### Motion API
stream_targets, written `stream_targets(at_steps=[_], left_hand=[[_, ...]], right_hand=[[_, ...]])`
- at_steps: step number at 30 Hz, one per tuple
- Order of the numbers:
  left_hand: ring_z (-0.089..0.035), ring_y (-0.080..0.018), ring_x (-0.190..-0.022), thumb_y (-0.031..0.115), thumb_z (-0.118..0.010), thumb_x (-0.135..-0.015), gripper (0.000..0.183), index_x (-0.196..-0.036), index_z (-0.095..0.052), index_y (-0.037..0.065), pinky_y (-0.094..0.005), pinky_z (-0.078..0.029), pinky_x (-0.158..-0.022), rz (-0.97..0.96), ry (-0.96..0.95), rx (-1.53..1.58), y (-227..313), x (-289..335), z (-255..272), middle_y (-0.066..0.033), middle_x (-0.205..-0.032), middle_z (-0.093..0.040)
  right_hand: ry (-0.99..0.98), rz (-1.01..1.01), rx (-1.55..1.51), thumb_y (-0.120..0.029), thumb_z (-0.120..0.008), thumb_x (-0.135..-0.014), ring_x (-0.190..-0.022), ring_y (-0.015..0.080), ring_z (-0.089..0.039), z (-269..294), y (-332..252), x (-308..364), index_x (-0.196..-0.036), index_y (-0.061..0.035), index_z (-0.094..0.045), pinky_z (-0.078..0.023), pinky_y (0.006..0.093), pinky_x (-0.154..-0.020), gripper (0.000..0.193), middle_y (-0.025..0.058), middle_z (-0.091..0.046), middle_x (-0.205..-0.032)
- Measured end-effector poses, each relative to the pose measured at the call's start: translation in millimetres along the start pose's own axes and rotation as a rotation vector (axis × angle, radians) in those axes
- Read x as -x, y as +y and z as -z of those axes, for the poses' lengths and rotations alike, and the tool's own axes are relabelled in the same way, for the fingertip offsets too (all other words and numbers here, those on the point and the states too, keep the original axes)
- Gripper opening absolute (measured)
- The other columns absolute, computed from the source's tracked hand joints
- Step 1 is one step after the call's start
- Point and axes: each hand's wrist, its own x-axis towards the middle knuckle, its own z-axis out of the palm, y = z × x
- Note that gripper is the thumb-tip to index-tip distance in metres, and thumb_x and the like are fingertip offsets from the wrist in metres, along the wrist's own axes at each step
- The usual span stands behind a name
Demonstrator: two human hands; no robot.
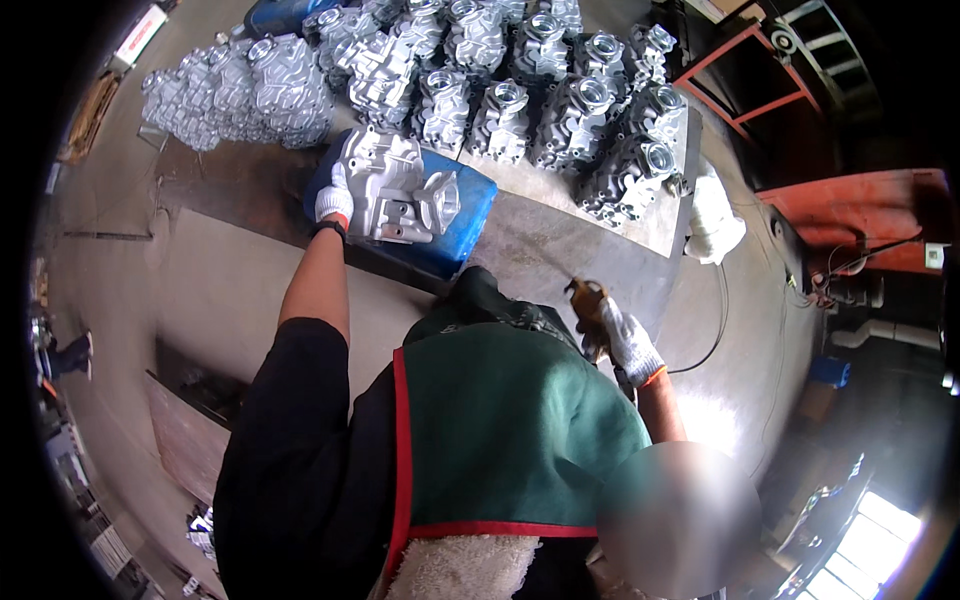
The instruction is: The person holds a spray gun and applies a liquid to the interior and exterior of several metal machine castings on a workbench. The person picks up one casting at a time, rotates it to reach different sides, sprays it, and then places it back down.
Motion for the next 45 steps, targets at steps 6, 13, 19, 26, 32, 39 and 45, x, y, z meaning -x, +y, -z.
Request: stream_targets(at_steps=[6,13,19,26,32,39,45], left_hand=[[-0.051,-0.0442,-0.109,0.066,-0.018,-0.089,0.082,-0.108,-0.061,-0.001,-0.0471,-0.042,-0.089,0.009,0.003,-0.042,-10.3,-18.4,-7.5,-0.0297,-0.108,-0.058],[-0.051,-0.0449,-0.107,0.069,-0.017,-0.087,0.086,-0.106,-0.062,-0.002,-0.0469,-0.043,-0.088,0.007,0.023,-0.036,-13.7,-22.3,-10.7,-0.0305,-0.106,-0.058],[-0.052,-0.0443,-0.108,0.074,-0.016,-0.084,0.096,-0.103,-0.061,-0.009,-0.0462,-0.042,-0.089,0.022,0.013,-0.036,-11.7,-20.6,-10.3,-0.0322,-0.106,-0.058],[-0.052,-0.0443,-0.107,0.074,-0.015,-0.084,0.097,-0.100,-0.061,-0.010,-0.0470,-0.043,-0.089,0.040,0.032,-0.045,-15.4,-23.8,-10.9,-0.0331,-0.103,-0.058],[-0.053,-0.0443,-0.106,0.074,-0.014,-0.084,0.098,-0.097,-0.062,-0.010,-0.0477,-0.043,-0.088,0.032,0.039,-0.050,-7.6,-15.5,-8.6,-0.0338,-0.100,-0.058],[-0.053,-0.0447,-0.105,0.075,-0.014,-0.083,0.099,-0.099,-0.061,-0.011,-0.0471,-0.044,-0.087,0.028,0.017,-0.057,-14.5,-20.6,-9.5,-0.0331,-0.102,-0.058],[-0.053,-0.0443,-0.106,0.075,-0.015,-0.083,0.099,-0.100,-0.062,-0.010,-0.0469,-0.043,-0.088,0.037,0.037,-0.045,-10.0,-13.5,-6.9,-0.0327,-0.104,-0.058]], right_hand=[[-0.055,0.027,-0.469,-0.059,-0.042,-0.090,-0.059,0.0149,-0.056,-8.7,7.1,-21.6,-0.110,-0.0016,-0.058,-0.046,0.0279,-0.050,0.063,0.0083,-0.062,-0.078],[-0.083,0.020,-0.403,-0.065,-0.041,-0.087,-0.058,0.0147,-0.055,-15.3,20.7,-39.7,-0.109,-0.0006,-0.058,-0.045,0.0278,-0.047,0.070,0.0089,-0.062,-0.084],[-0.070,0.007,-0.285,-0.063,-0.038,-0.089,-0.058,0.0155,-0.055,-22.4,9.1,-44.6,-0.110,0.0000,-0.058,-0.047,0.0294,-0.048,0.069,0.0090,-0.062,-0.078],[-0.167,-0.061,-0.480,-0.061,-0.042,-0.089,-0.054,0.0155,-0.054,-3.7,3.8,-21.4,-0.103,-0.0029,-0.058,-0.046,0.0282,-0.049,0.062,0.0067,-0.057,-0.069],[-0.210,-0.178,-0.346,-0.054,-0.041,-0.092,-0.062,0.0081,-0.055,10.2,14.0,0.8,-0.121,-0.0060,-0.053,-0.043,0.0206,-0.052,0.057,0.0033,-0.062,-0.086],[-0.192,-0.178,-0.262,-0.048,-0.044,-0.094,-0.077,0.0092,-0.056,7.7,4.9,-0.9,-0.121,-0.0039,-0.056,-0.046,0.0214,-0.068,0.053,0.0037,-0.063,-0.099],[-0.151,-0.146,-0.363,-0.055,-0.041,-0.092,-0.069,0.0122,-0.056,11.2,22.4,-10.8,-0.112,-0.0020,-0.061,-0.044,0.0240,-0.064,0.060,0.0034,-0.063,-0.086]])
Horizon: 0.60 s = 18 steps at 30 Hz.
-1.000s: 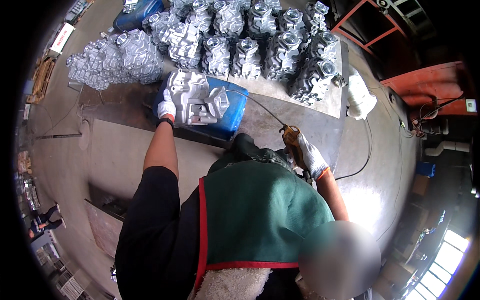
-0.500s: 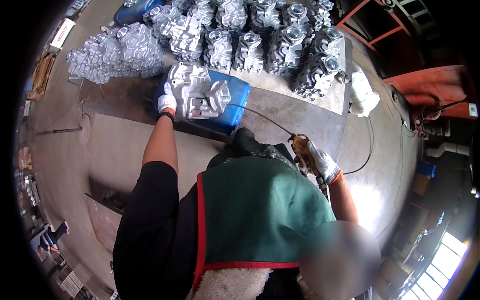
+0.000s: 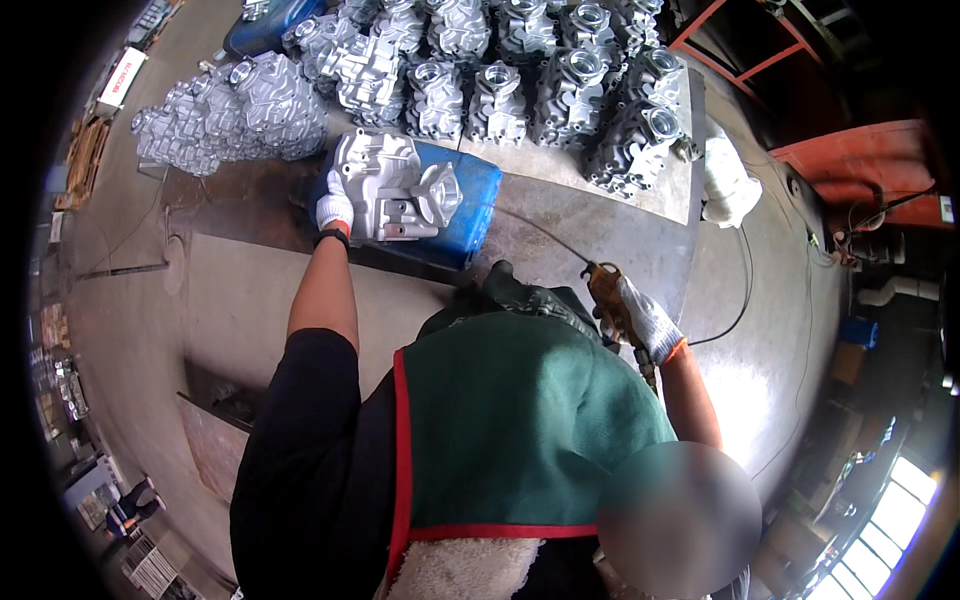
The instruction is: The person holds a spray gun and applies a liquid to the interior and exterior of several metal machine castings on a workbench. The person picks up one casting at a time, rotates it to reach different sides, sprays it, and then places it back down.
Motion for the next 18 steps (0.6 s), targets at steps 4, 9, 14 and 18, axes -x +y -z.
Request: stream_targets(at_steps=[4,9,14,18], left_hand=[[-0.052,-0.0441,-0.107,0.075,-0.015,-0.083,0.098,-0.101,-0.062,-0.010,-0.0467,-0.043,-0.088,0.001,-0.015,0.004,1.3,-1.1,-0.9,-0.0324,-0.105,-0.058],[-0.053,-0.0449,-0.106,0.073,-0.016,-0.085,0.095,-0.100,-0.062,-0.009,-0.0470,-0.043,-0.088,-0.011,-0.003,0.021,7.5,11.2,4.6,-0.0326,-0.103,-0.058],[-0.054,-0.0453,-0.101,0.069,-0.018,-0.087,0.090,-0.097,-0.063,-0.008,-0.0477,-0.044,-0.084,-0.027,-0.008,-0.026,5.9,15.0,5.8,-0.0326,-0.099,-0.059],[-0.057,-0.0448,-0.095,0.069,-0.017,-0.087,0.091,-0.087,-0.064,-0.010,-0.0495,-0.044,-0.082,-0.080,0.022,0.059,22.3,39.0,8.5,-0.0322,-0.092,-0.060]], right_hand=[[0.147,0.024,0.356,-0.056,-0.038,-0.093,-0.074,0.0108,-0.058,-6.6,5.5,-20.7,-0.112,-0.0017,-0.060,-0.044,0.0248,-0.063,0.061,0.0063,-0.065,-0.086],[0.217,0.169,0.535,-0.052,-0.036,-0.095,-0.069,0.0140,-0.054,-22.0,-0.8,-7.0,-0.097,0.0016,-0.065,-0.043,0.0290,-0.065,0.060,0.0076,-0.065,-0.079],[0.080,0.263,0.680,-0.040,-0.038,-0.098,-0.077,0.0181,-0.054,-23.4,-14.0,13.1,-0.107,0.0045,-0.058,-0.043,0.0347,-0.076,0.050,0.0161,-0.064,-0.087],[-0.009,0.329,0.061,-0.039,-0.040,-0.098,-0.090,0.0159,-0.059,-19.7,-12.4,15.7,-0.127,-0.0032,-0.049,-0.045,0.0291,-0.087,0.048,0.0104,-0.062,-0.110]])
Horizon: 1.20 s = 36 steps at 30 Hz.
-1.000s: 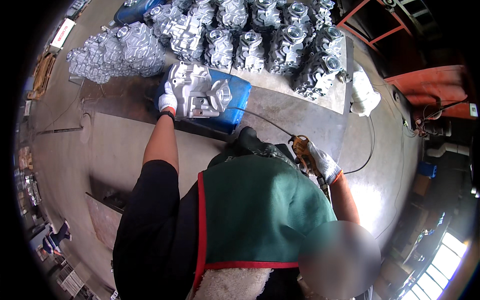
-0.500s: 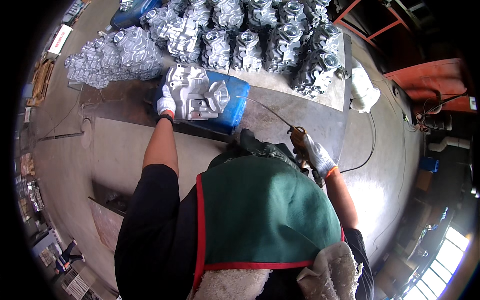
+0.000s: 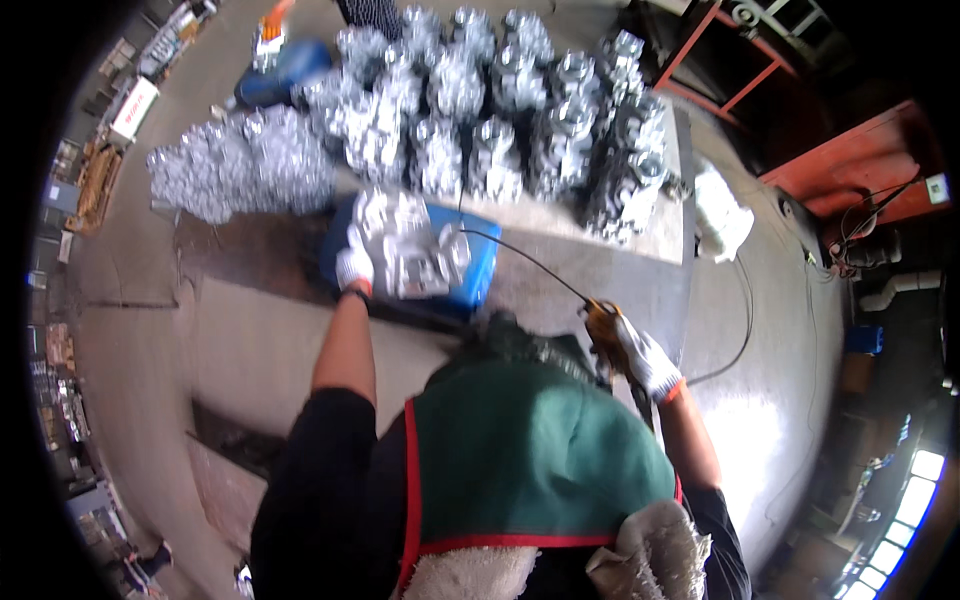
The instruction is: The person holds a spray gun and applies a liquid to the interior and exterior of several metal machine castings on a workbench. The person picks up one casting at a time, rotates it to reach different sides, sprays it, and then places it back down.
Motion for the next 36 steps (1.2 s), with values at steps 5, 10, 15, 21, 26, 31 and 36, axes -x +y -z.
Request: stream_targets(at_steps=[5,10,15,21,26,31,36], left_hand=[[-0.058,-0.0454,-0.091,0.065,-0.025,-0.089,0.082,-0.084,-0.065,-0.006,-0.0512,-0.044,-0.080,-0.048,0.046,-0.031,36.9,55.3,-17.6,-0.0302,-0.090,-0.061],[-0.056,-0.0431,-0.101,0.068,-0.033,-0.084,0.077,-0.105,-0.058,-0.002,-0.0479,-0.045,-0.085,-0.191,-0.107,-0.067,8.1,25.1,-16.3,-0.0278,-0.106,-0.060],[-0.059,-0.0187,-0.097,0.011,-0.076,-0.061,0.074,-0.125,-0.043,0.000,-0.0316,-0.047,-0.086,-0.587,-0.679,0.314,-99.4,6.7,-12.3,-0.0094,-0.112,-0.060],[-0.064,-0.0277,-0.088,0.004,-0.057,-0.067,0.028,-0.094,-0.065,0.001,-0.0344,-0.049,-0.076,-0.423,-0.269,0.311,-40.1,53.9,-23.9,-0.0160,-0.088,-0.067],[-0.060,-0.0421,-0.079,0.023,-0.052,-0.076,0.025,-0.075,-0.065,0.002,-0.0493,-0.048,-0.067,-0.762,-0.077,-0.259,85.6,40.0,-6.8,-0.0246,-0.085,-0.062],[-0.061,-0.0400,-0.086,0.032,-0.055,-0.078,0.031,-0.087,-0.068,0.005,-0.0467,-0.049,-0.073,-0.810,-0.078,-0.630,124.7,62.7,1.0,-0.0224,-0.092,-0.064],[-0.063,-0.0371,-0.086,0.045,-0.057,-0.078,0.043,-0.086,-0.064,0.003,-0.0439,-0.049,-0.073,-0.915,-0.130,-0.753,144.2,104.6,1.7,-0.0214,-0.090,-0.065]], right_hand=[[-0.058,-0.174,-0.673,-0.047,-0.044,-0.094,-0.086,0.0230,-0.062,0.9,-8.7,-1.0,-0.114,-0.0023,-0.054,-0.053,0.0402,-0.075,0.050,0.0090,-0.064,-0.095],[-0.311,-0.121,-0.839,-0.030,-0.057,-0.087,-0.089,0.0294,-0.061,-16.8,7.3,-4.4,-0.114,0.0049,-0.049,-0.047,0.0401,-0.085,0.045,0.0173,-0.062,-0.097],[-0.409,-0.117,-1.019,-0.022,-0.060,-0.080,-0.097,0.0346,-0.058,-14.6,13.8,-5.6,-0.116,0.0062,-0.047,-0.042,0.0427,-0.094,0.048,0.0218,-0.060,-0.103],[-0.274,-0.066,-0.918,-0.031,-0.053,-0.091,-0.094,0.0343,-0.059,4.2,14.7,-17.7,-0.118,0.0031,-0.047,-0.047,0.0475,-0.086,0.044,0.0182,-0.061,-0.100],[0.068,0.112,-0.525,-0.054,-0.048,-0.090,-0.072,0.0197,-0.058,2.2,-13.7,-55.3,-0.112,-0.0029,-0.054,-0.050,0.0346,-0.066,0.056,0.0082,-0.059,-0.088],[0.140,-0.011,-0.356,-0.057,-0.046,-0.089,-0.059,0.0168,-0.053,5.8,13.5,-97.8,-0.096,-0.0012,-0.060,-0.045,0.0312,-0.054,0.057,0.0056,-0.057,-0.074],[-0.090,-0.118,-0.573,-0.048,-0.043,-0.094,-0.054,0.0175,-0.054,10.0,23.5,-28.9,-0.097,-0.0024,-0.054,-0.048,0.0310,-0.053,0.047,0.0058,-0.055,-0.065]])
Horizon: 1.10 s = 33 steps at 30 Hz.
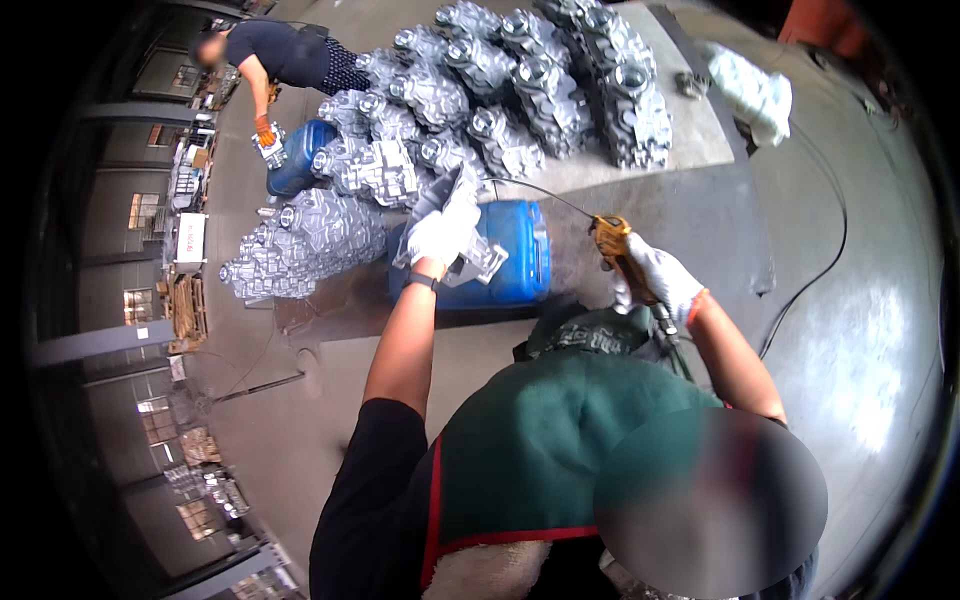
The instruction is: The person holds a spray gun and applies a liquid to the interior and exterior of several metal machine castings on a workbench. The person picks up one casting at a time, rotates it to reach different sides, sprays it, and then places it back down.
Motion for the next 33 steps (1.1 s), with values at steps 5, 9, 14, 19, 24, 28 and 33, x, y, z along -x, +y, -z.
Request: stream_targets(at_steps=[5,9,14,19,24,28,33], left_hand=[[-0.063,-0.0368,-0.085,0.046,-0.053,-0.082,0.046,-0.086,-0.066,0.003,-0.0444,-0.049,-0.072,-0.030,0.009,-0.051,13.1,-6.6,-0.4,-0.0225,-0.088,-0.065],[-0.063,-0.0361,-0.085,0.044,-0.053,-0.083,0.044,-0.084,-0.066,0.002,-0.0434,-0.049,-0.073,-0.025,0.022,-0.093,16.0,-11.3,-3.0,-0.0217,-0.088,-0.065],[-0.064,-0.0351,-0.085,0.043,-0.052,-0.083,0.043,-0.084,-0.066,0.002,-0.0431,-0.049,-0.073,-0.077,-0.043,-0.134,25.0,-6.3,4.2,-0.0209,-0.088,-0.066],[-0.063,-0.0349,-0.086,0.042,-0.052,-0.083,0.042,-0.087,-0.066,0.003,-0.0430,-0.049,-0.075,-0.039,-0.047,-0.143,16.5,-13.1,-3.6,-0.0204,-0.089,-0.065],[-0.062,-0.0350,-0.090,0.042,-0.052,-0.084,0.041,-0.088,-0.065,0.003,-0.0425,-0.048,-0.077,-0.013,-0.099,-0.142,26.2,-9.7,5.8,-0.0201,-0.092,-0.065],[-0.062,-0.0347,-0.089,0.041,-0.051,-0.084,0.041,-0.088,-0.065,0.004,-0.0423,-0.048,-0.077,-0.003,-0.056,-0.152,21.6,-12.5,-2.9,-0.0197,-0.092,-0.065],[-0.062,-0.0343,-0.090,0.042,-0.051,-0.084,0.042,-0.088,-0.065,0.003,-0.0420,-0.049,-0.077,-0.020,-0.086,-0.155,27.9,-11.4,3.4,-0.0196,-0.092,-0.065]], right_hand=[[0.052,-0.144,-0.259,-0.044,-0.045,-0.094,-0.065,0.0190,-0.062,43.7,28.8,33.8,-0.105,-0.0015,-0.057,-0.053,0.0318,-0.060,0.046,0.0092,-0.062,-0.079],[-0.104,-0.272,-0.279,-0.042,-0.044,-0.095,-0.065,0.0190,-0.062,59.1,40.4,21.6,-0.110,-0.0008,-0.054,-0.054,0.0280,-0.058,0.045,0.0099,-0.063,-0.085],[-0.166,-0.262,-0.282,-0.040,-0.043,-0.096,-0.065,0.0192,-0.063,49.3,36.6,14.2,-0.109,-0.0001,-0.053,-0.055,0.0297,-0.058,0.043,0.0102,-0.063,-0.085],[-0.126,-0.248,-0.314,-0.039,-0.043,-0.096,-0.065,0.0179,-0.063,44.9,39.1,11.5,-0.110,0.0003,-0.053,-0.055,0.0294,-0.058,0.043,0.0104,-0.063,-0.086],[-0.169,-0.275,-0.299,-0.039,-0.043,-0.096,-0.065,0.0165,-0.062,51.4,41.4,5.4,-0.109,-0.0001,-0.054,-0.055,0.0283,-0.057,0.042,0.0091,-0.063,-0.085],[-0.174,-0.296,-0.291,-0.040,-0.043,-0.096,-0.063,0.0158,-0.061,50.4,39.1,3.9,-0.108,-0.0006,-0.055,-0.054,0.0279,-0.055,0.043,0.0086,-0.063,-0.083],[-0.110,-0.238,-0.241,-0.043,-0.044,-0.095,-0.062,0.0163,-0.061,49.9,39.0,6.0,-0.105,-0.0019,-0.056,-0.053,0.0290,-0.055,0.044,0.0077,-0.061,-0.081]])
